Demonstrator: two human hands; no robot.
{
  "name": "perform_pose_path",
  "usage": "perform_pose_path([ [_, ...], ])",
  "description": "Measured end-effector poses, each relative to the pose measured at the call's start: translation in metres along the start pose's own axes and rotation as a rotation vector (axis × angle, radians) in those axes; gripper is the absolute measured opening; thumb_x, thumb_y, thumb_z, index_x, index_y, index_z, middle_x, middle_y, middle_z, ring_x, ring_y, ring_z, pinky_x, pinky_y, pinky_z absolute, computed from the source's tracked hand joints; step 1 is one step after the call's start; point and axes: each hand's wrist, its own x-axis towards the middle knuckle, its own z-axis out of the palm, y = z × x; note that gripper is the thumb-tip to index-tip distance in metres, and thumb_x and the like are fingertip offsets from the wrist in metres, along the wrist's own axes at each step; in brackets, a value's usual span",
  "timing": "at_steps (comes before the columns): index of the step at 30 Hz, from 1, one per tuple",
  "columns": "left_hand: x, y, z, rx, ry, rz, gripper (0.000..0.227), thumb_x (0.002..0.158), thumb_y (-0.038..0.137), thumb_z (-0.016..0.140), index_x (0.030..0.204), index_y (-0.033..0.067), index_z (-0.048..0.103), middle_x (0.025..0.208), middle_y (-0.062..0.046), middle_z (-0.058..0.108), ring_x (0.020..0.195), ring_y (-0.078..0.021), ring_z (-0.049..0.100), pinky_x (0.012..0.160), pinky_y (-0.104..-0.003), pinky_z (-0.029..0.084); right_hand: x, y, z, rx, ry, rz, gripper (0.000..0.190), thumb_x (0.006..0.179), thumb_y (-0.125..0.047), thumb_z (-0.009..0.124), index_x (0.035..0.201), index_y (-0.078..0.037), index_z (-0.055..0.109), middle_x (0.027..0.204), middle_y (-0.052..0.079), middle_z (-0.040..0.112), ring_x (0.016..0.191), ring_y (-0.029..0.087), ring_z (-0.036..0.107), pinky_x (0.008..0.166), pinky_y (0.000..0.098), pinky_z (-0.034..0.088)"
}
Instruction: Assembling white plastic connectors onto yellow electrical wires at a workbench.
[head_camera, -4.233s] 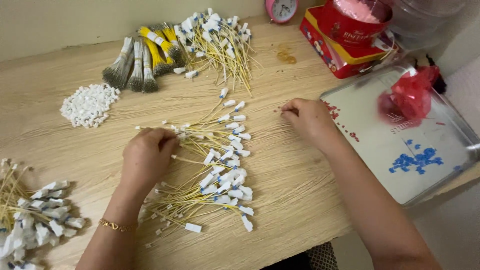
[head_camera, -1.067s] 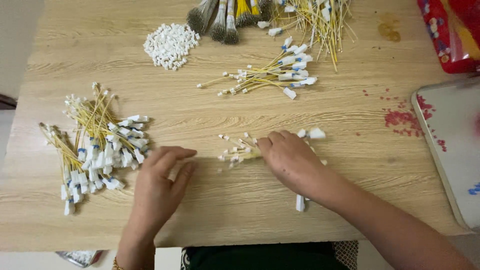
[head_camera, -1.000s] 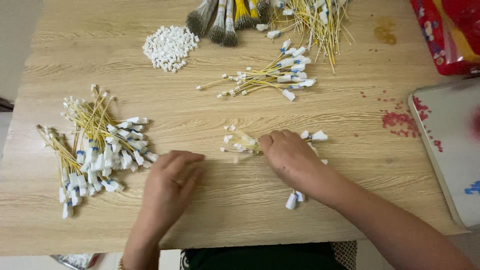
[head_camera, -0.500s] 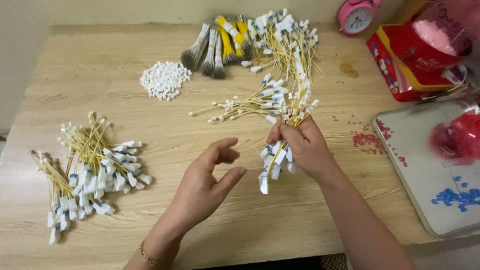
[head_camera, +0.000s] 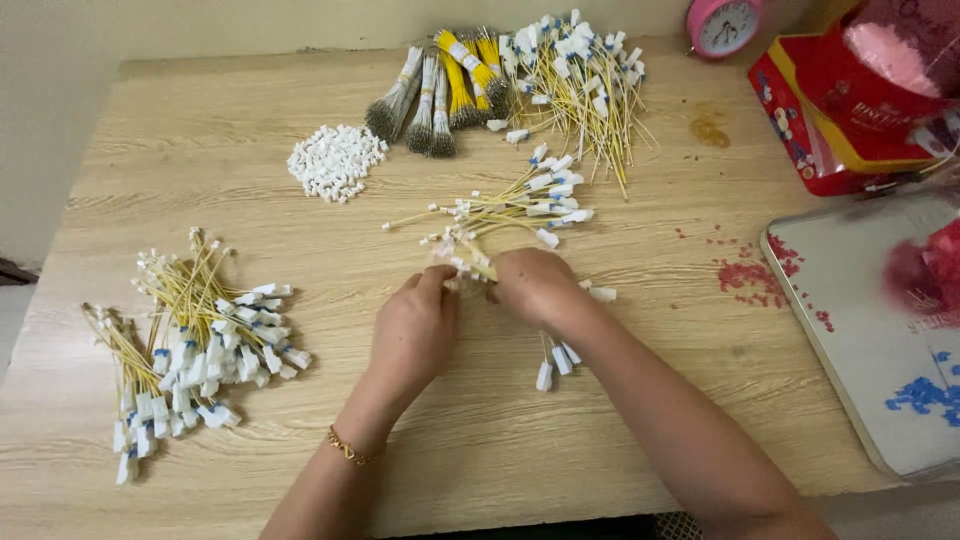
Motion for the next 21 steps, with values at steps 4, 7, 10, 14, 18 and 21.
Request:
perform_pose_path([
  [4, -0.005, 0.004, -0.022, -0.174, -0.058, -0.125, 0.040, 0.094, 0.023, 0.061, 0.133, 0.0149, 0.057, 0.101, -0.015, 0.072, 0.094, -0.0409, 0.074, 0.080, -0.054, 0.059, -0.026, -0.013, -0.017, 0.082, -0.015, -0.004, 0.033, 0.094, -0.023, 0.057, 0.106, 0.006, 0.065, 0.092, 0.030, 0.069, 0.094, 0.048, 0.071, 0.081, 0.0581, 0.055],
  [7, -0.005, 0.025, -0.046, -0.413, -0.065, -0.143, 0.060, 0.094, 0.019, 0.064, 0.148, 0.0071, 0.041, 0.111, -0.020, 0.072, 0.104, -0.0406, 0.072, 0.086, -0.051, 0.058, -0.054, -0.020, -0.048, 0.530, 0.065, -0.013, 0.032, 0.102, -0.021, 0.049, 0.117, 0.007, 0.055, 0.091, 0.029, 0.067, 0.093, 0.045, 0.069, 0.088, 0.0566, 0.053],
  [10, -0.007, 0.045, -0.057, -0.598, -0.067, -0.042, 0.071, 0.092, 0.014, 0.067, 0.152, 0.0000, 0.032, 0.120, -0.028, 0.069, 0.115, -0.0478, 0.066, 0.095, -0.055, 0.054, -0.066, -0.012, -0.048, 0.899, 0.305, -0.181, 0.028, 0.104, -0.014, 0.050, 0.124, 0.005, 0.055, 0.082, 0.015, 0.069, 0.084, 0.026, 0.067, 0.086, 0.0419, 0.054],
  [14, -0.013, 0.068, -0.066, -0.730, -0.036, 0.130, 0.071, 0.091, 0.010, 0.066, 0.154, 0.0025, 0.032, 0.126, -0.026, 0.066, 0.125, -0.0481, 0.061, 0.104, -0.054, 0.046, -0.077, -0.021, -0.046, 1.039, 0.666, -0.437, 0.032, 0.104, -0.016, 0.058, 0.126, 0.009, 0.058, 0.084, 0.012, 0.070, 0.084, 0.016, 0.064, 0.085, 0.0338, 0.054],
  [18, -0.009, 0.067, -0.066, -0.807, -0.022, 0.138, 0.072, 0.092, 0.006, 0.064, 0.156, 0.0035, 0.031, 0.128, -0.027, 0.065, 0.127, -0.0483, 0.060, 0.107, -0.055, 0.046, -0.076, -0.009, -0.024, 1.106, 0.665, -0.550, 0.037, 0.102, -0.012, 0.060, 0.133, 0.005, 0.049, 0.091, 0.014, 0.070, 0.094, 0.023, 0.069, 0.097, 0.0413, 0.054],
  [21, -0.002, 0.060, -0.062, -0.943, 0.050, 0.207, 0.072, 0.095, 0.006, 0.062, 0.156, 0.0002, 0.026, 0.129, -0.031, 0.061, 0.131, -0.0497, 0.056, 0.111, -0.058, 0.041, -0.060, 0.011, 0.016, 1.053, 0.589, -0.421, 0.029, 0.097, -0.011, 0.067, 0.123, 0.001, 0.063, 0.089, 0.015, 0.075, 0.087, 0.022, 0.071, 0.089, 0.0422, 0.057],
])
